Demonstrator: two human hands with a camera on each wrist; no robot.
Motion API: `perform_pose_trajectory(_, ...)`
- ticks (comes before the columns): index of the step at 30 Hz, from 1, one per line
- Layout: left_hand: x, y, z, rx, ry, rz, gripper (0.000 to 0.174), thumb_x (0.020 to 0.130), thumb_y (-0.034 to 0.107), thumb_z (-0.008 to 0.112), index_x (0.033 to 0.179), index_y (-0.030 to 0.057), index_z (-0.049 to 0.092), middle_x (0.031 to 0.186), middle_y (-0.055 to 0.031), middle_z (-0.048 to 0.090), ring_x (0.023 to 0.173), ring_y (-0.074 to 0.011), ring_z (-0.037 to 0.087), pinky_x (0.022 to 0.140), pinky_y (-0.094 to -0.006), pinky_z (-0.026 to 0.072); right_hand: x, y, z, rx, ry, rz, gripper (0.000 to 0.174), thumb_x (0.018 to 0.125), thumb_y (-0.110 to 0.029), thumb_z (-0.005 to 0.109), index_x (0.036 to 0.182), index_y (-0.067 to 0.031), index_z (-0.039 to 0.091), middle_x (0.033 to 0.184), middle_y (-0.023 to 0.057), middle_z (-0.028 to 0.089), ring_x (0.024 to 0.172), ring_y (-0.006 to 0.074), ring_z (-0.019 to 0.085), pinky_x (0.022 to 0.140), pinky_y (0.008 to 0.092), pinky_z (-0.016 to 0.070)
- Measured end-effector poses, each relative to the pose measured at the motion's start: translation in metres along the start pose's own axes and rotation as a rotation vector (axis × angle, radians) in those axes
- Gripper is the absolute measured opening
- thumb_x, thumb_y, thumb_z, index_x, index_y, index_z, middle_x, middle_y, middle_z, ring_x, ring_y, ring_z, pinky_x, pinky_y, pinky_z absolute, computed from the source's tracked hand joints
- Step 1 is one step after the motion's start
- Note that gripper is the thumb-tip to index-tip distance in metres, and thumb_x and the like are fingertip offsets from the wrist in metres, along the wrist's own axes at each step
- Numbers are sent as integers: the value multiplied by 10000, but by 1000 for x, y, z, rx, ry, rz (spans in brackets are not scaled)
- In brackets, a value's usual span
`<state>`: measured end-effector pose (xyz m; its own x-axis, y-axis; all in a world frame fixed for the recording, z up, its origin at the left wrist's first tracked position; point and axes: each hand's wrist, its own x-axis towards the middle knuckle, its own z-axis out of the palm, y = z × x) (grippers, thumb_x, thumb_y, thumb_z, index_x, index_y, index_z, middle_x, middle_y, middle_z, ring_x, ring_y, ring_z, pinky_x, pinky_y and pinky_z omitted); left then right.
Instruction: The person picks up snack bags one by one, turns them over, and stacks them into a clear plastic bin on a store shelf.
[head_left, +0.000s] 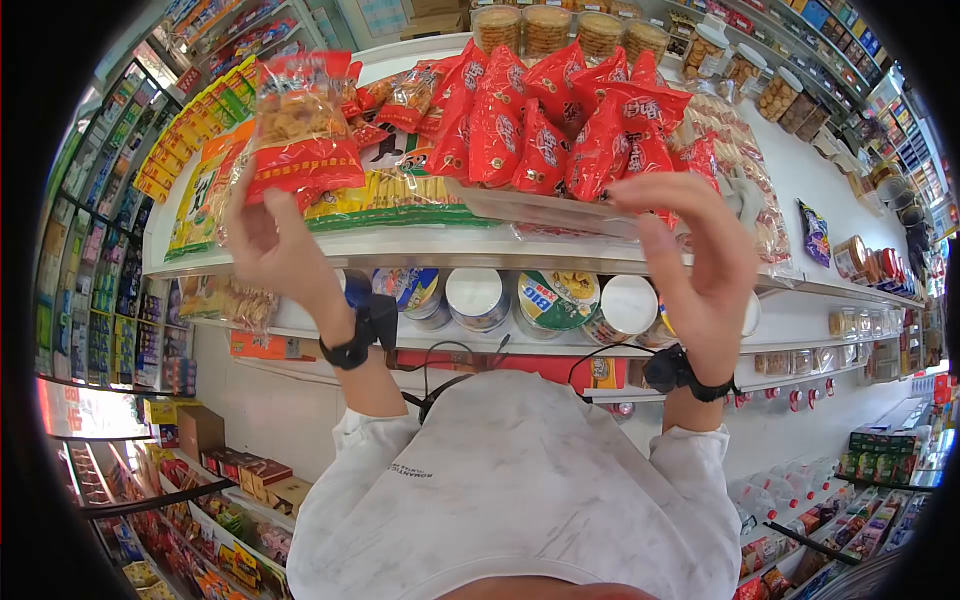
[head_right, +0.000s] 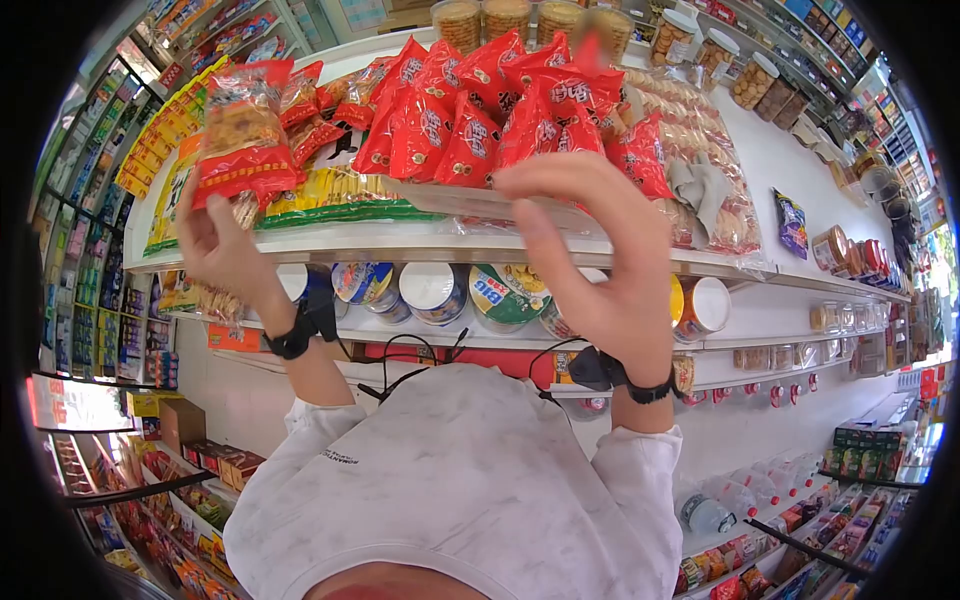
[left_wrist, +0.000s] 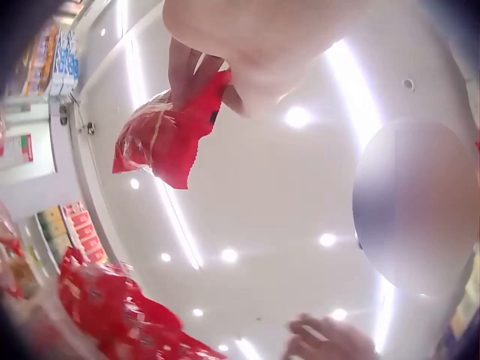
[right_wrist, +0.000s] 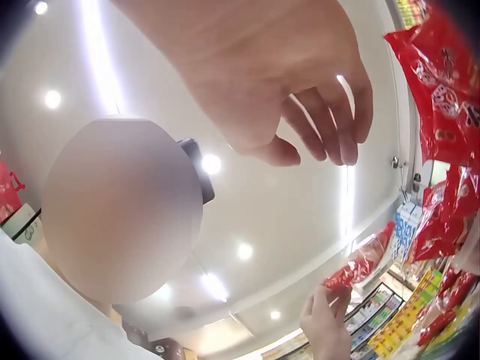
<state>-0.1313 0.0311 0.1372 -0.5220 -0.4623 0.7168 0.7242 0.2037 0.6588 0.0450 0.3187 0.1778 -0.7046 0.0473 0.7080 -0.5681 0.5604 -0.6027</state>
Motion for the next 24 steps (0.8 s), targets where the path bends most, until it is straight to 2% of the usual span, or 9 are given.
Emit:
perform_pose_trajectory(1, -4, 17, 1, -49, 21, 4, 349, 942, -36, 625, 1287, -12, 677, 1039, -90, 747, 833, -107, 673, 725, -257, 559, 5, -1, 9, 94, 1, 80, 349, 939, -37, 693, 1276, 28, 628, 1208, 161, 718, 1112, 260, 693, 995, 376, 526)
perform_pose_trajectory(4, -15, 44, 2, -195, -23, -25, 306, 959, -37, 584, 1252, -61, 668, 1233, -175, 722, 1039, -172, 707, 930, -301, 560, 23, 4, 31, 360, 72, 233, 594, 928, -97, 750, 1441, 34, 481, 1255, 183, 697, 1125, 262, 698, 994, 381, 538)
perform_pose_trajectory(7, -36, 55, -1, -186, -241, 11, 315, 948, -38, 598, 1255, -67, 662, 1252, -192, 712, 1097, -195, 694, 995, -331, 536, 36, 20, 36, 563, 85, 348, 784, 909, -138, 798, 1527, 41, 350, 1309, 206, 659, 1130, 253, 695, 991, 388, 551)
perform_pose_trajectory(8, -41, 52, 0, -285, -355, 96, 343, 918, -47, 645, 1261, -70, 655, 1232, -182, 718, 1083, -176, 687, 963, -318, 537, 39, 23, 35, 617, 71, 384, 834, 902, -148, 812, 1543, 44, 314, 1328, 214, 644, 1131, 249, 692, 989, 390, 555)
perform_pose_trajectory(11, -50, 51, 5, -467, -549, 232, 412, 886, -72, 690, 1295, -75, 632, 1253, -177, 705, 1087, -174, 682, 963, -323, 536, 51, 17, 27, 589, 116, 357, 801, 894, -124, 814, 1521, 47, 347, 1349, 213, 619, 1180, 240, 664, 982, 389, 558)
perform_pose_trajectory(14, -49, 65, 21, -536, -542, -38, 448, 900, -69, 684, 1340, -73, 602, 1288, -161, 682, 1111, -187, 679, 997, -343, 530, 52, 15, 18, 581, 182, 298, 740, 880, -68, 809, 1489, 32, 402, 1331, 180, 624, 1160, 233, 670, 949, 380, 575)
perform_pose_trajectory(18, -42, 42, 36, -539, -652, 29, 493, 918, -38, 688, 1394, -58, 561, 1272, -136, 676, 1113, -181, 682, 1001, -339, 532, 54, 13, 7, 551, 179, 309, 661, 864, -40, 817, 1428, 24, 477, 1320, 168, 633, 1152, 252, 681, 957, 376, 578)
perform_pose_trajectory(21, -40, 39, 47, -397, -687, 3, 539, 924, 57, 731, 1416, -54, 541, 1293, -178, 664, 1171, -272, 668, 1049, -385, 507, 60, 10, -4, 435, 242, 227, 631, 865, -37, 818, 1404, 21, 496, 1289, 174, 647, 1152, 265, 686, 944, 384, 589)
perform_pose_trajectory(24, -36, 16, 67, -46, -741, 396, 621, 932, 240, 754, 1433, -48, 526, 1378, -239, 603, 1286, -376, 584, 1123, -458, 444, 73, 8, -9, 299, 384, 86, 556, 909, -32, 771, 1391, 19, 500, 1251, 166, 662, 1112, 260, 696, 927, 394, 600)
